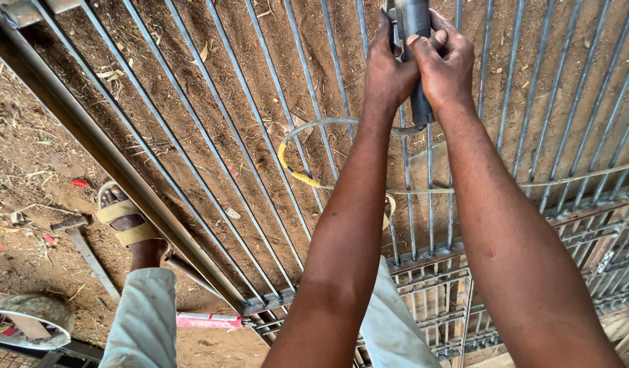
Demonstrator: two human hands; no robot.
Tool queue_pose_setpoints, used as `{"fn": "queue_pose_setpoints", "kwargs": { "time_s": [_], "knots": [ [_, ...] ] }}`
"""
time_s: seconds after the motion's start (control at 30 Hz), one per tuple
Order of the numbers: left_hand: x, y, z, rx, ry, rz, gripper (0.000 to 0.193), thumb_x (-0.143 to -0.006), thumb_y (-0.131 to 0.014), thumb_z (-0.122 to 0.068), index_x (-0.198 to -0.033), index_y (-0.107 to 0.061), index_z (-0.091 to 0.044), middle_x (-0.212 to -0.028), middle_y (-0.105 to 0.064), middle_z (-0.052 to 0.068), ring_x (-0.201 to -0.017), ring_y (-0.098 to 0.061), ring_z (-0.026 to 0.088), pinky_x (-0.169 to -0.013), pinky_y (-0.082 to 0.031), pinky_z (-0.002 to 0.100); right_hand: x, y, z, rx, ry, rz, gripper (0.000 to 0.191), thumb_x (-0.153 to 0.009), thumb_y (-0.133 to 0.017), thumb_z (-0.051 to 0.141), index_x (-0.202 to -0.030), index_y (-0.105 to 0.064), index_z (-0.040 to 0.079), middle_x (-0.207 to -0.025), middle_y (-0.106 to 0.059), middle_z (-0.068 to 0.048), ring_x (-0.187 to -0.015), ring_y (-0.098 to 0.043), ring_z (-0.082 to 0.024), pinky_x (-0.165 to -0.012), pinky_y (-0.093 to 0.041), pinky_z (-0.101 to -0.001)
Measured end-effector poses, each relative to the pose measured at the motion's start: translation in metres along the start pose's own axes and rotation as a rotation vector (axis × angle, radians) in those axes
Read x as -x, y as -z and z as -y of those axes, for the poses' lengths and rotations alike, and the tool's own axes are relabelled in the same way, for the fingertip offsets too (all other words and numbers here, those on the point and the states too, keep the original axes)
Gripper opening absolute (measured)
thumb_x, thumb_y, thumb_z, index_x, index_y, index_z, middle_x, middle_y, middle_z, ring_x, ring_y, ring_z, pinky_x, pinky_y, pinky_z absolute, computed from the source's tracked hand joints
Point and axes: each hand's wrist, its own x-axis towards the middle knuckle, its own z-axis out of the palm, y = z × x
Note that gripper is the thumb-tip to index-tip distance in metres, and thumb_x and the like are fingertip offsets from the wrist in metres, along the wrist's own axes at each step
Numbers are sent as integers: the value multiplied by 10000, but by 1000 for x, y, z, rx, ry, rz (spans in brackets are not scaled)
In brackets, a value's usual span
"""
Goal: The person welds the joints of a metal gate frame lying on the ground, using a welding electrode holder to strike arcs and lay welds along the bars. They reposition the cable and move between different joints on the frame, at one point standing to shift position before resuming welding.
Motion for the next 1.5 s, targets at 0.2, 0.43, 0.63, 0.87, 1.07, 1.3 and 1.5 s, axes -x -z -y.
{"fn": "queue_pose_setpoints", "kwargs": {
  "time_s": [0.2,0.43,0.63,0.87,1.07,1.3,1.5],
  "knots": [
    [0,-1,-9,-282,85,21,957,-751,-770,-445,-1546,-416,-47,-1105,-733,256,-1000,-768,374,-868,-619,482,1,2,-7,-219,-148,-27,570,-959,-708,246,-1461,-531,43,-1286,-675,-98,-1215,-672,-171,-1094,-537,-325],
    [6,-12,-15,-457,96,16,905,-741,-759,-571,-1479,-470,-135,-1186,-652,281,-1119,-681,470,-901,-572,572,1,16,-13,-487,-166,11,513,-998,-688,200,-1467,-571,26,-1266,-687,-74,-1200,-655,-187,-1117,-512,-350],
    [16,-13,18,-183,-198,150,910,-932,-715,-431,-1651,-219,-177,-1504,-520,290,-1351,-577,468,-1128,-500,564,11,18,-12,-233,-91,-58,740,-956,-884,261,-1503,-430,55,-1260,-695,-56,-1163,-694,-163,-1042,-571,-341],
    [102,75,39,-421,161,511,761,-1012,-487,-518,-1659,-182,-255,-1768,-142,71,-1485,-422,350,-1196,-232,648,1,31,-8,650,-154,-240,669,-759,-1013,444,-1189,-625,110,-1082,-754,-88,-921,-736,-182,-854,-622,-401],
    [198,238,32,-661,208,501,667,-969,-594,-435,-1534,-459,-107,-1593,-434,159,-1417,-460,385,-1130,-400,552,-8,35,-19,753,-193,-213,580,-715,-1000,341,-1136,-668,119,-1012,-764,-71,-824,-746,-198,-767,-605,-436],
    [270,339,48,-831,176,481,563,-938,-638,-406,-1375,-599,-53,-1379,-652,199,-1221,-651,409,-1033,-507,540,-34,47,-35,709,-171,-240,570,-769,-985,369,-1162,-668,105,-1053,-779,-78,-851,-763,-191,-772,-619,-398],
    [272,348,92,-868,218,553,566,-947,-626,-396,-1379,-581,-33,-1320,-635,257,-1197,-632,444,-1004,-519,560,-41,49,-36,756,-137,-222,570,-777,-997,376,-1146,-674,85,-1026,-765,-96,-852,-748,-192,-787,-617,-364]
  ]
}}
